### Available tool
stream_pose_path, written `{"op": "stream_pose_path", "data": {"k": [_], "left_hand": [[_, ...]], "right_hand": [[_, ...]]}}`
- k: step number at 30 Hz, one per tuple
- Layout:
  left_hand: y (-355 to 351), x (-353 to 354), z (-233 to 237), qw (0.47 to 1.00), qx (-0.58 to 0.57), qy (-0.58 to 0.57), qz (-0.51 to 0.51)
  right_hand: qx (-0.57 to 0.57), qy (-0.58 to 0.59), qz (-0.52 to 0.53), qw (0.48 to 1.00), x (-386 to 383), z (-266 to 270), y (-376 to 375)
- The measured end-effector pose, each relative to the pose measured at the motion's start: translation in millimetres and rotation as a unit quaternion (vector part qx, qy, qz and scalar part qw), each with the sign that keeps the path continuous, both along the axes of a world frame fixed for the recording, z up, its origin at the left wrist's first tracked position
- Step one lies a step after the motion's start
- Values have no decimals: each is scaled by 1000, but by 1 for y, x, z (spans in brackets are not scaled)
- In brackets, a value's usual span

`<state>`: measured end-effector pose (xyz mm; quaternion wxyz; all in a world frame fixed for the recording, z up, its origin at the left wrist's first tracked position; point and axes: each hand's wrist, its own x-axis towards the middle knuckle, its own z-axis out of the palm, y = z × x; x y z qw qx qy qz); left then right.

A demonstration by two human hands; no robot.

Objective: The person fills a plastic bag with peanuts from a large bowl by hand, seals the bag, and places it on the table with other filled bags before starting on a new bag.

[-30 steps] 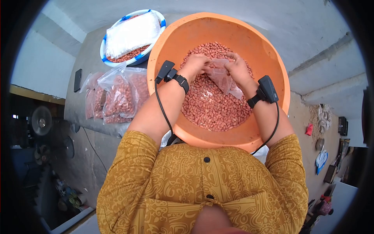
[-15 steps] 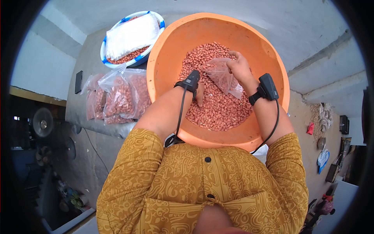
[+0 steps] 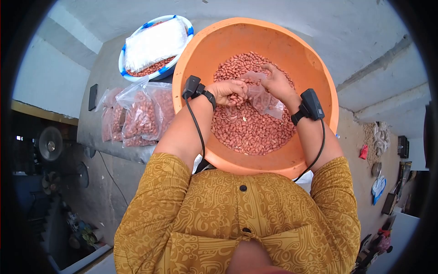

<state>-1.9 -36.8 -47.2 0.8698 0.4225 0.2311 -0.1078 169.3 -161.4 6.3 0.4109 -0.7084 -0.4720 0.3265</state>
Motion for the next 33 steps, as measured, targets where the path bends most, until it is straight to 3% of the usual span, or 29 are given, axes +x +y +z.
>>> {"op": "stream_pose_path", "data": {"k": [3,9,15,18,21,24,25,27,28,30,32,33], "left_hand": [[-1,5,0,994,4,-38,102],[-14,23,9,967,18,-49,248],[-11,22,14,970,-101,-147,162],[-20,16,39,976,-99,-121,154],[-11,16,32,975,-70,-135,164],[-3,18,8,954,194,71,219],[-2,18,0,921,352,111,124],[-1,17,-14,758,623,178,-74],[-2,20,-20,736,621,212,-170],[-17,25,-26,708,627,210,-249],[-41,17,-22,723,649,77,-222],[-55,15,-14,702,661,77,-254]], "right_hand": [[-69,-28,52,996,-4,7,-3],[-52,-81,85,992,-20,6,-3],[15,-90,60,994,-10,-14,1],[9,-43,52,998,-4,-11,2],[-20,-8,38,999,3,-11,2],[-4,10,30,999,1,-5,-1],[-3,-5,26,1000,1,-5,-1],[0,-38,20,999,2,-6,0],[4,-46,18,999,3,-8,1],[7,-52,8,999,6,-11,3],[3,-40,-10,999,4,-6,3],[-1,-28,-22,999,3,-4,2]]}}
